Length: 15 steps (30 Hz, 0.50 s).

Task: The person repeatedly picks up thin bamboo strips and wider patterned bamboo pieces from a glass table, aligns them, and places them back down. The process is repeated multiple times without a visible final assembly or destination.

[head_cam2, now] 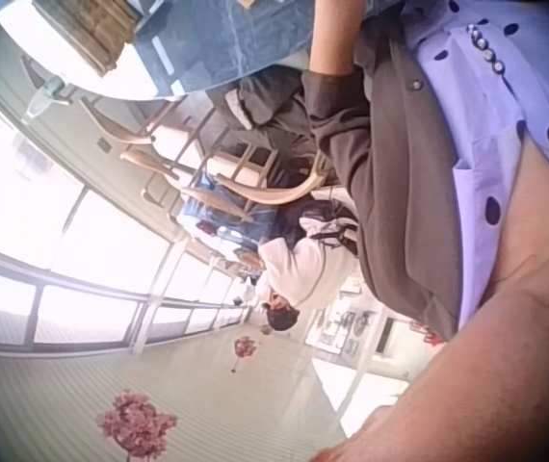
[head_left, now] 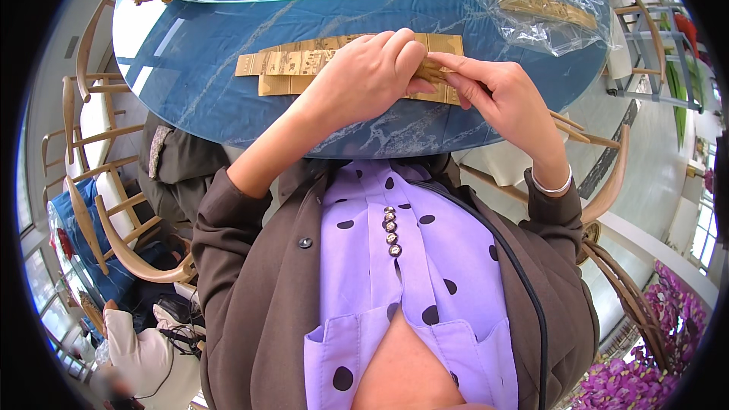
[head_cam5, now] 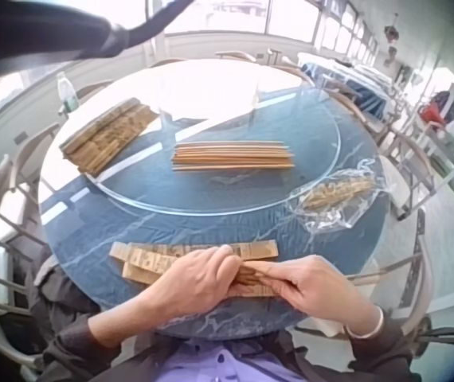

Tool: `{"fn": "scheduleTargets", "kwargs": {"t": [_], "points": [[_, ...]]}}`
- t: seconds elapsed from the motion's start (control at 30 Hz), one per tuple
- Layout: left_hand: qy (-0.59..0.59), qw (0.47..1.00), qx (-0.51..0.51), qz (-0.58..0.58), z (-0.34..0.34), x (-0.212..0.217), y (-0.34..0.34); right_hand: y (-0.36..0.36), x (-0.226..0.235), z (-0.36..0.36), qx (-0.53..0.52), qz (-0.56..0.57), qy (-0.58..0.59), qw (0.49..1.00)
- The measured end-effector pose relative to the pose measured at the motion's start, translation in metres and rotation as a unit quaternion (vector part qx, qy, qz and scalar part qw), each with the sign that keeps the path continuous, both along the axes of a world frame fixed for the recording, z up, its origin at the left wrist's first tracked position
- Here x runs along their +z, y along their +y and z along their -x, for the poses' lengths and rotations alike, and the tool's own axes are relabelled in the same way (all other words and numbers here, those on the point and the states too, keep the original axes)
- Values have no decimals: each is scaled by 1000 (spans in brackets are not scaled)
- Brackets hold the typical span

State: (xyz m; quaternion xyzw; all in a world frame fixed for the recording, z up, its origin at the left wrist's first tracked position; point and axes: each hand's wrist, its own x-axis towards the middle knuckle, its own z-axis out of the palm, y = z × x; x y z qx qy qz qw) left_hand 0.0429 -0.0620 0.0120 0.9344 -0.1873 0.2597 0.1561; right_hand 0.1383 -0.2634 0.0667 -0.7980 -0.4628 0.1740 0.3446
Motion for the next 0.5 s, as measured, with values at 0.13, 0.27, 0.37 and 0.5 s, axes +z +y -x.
{"fn": "scheduleTargets", "kwargs": {"t": [0.13, 0.27, 0.37, 0.5], "points": [[0, 1000, -7, 13, 0, 2, 0, -3, -4, -3, -3, -20, 134, 991], [6, 1000, -9, 28, 0, 4, -2, -3, -7, -5, -10, -20, 181, 983], [-65, 997, 27, 20, 1, 12, -2, 0, -8, -1, -23, -54, 189, 980], [-160, 951, 100, 247, 33, 12, -17, -5, -4, 4, -58, -99, 210, 971]]}}
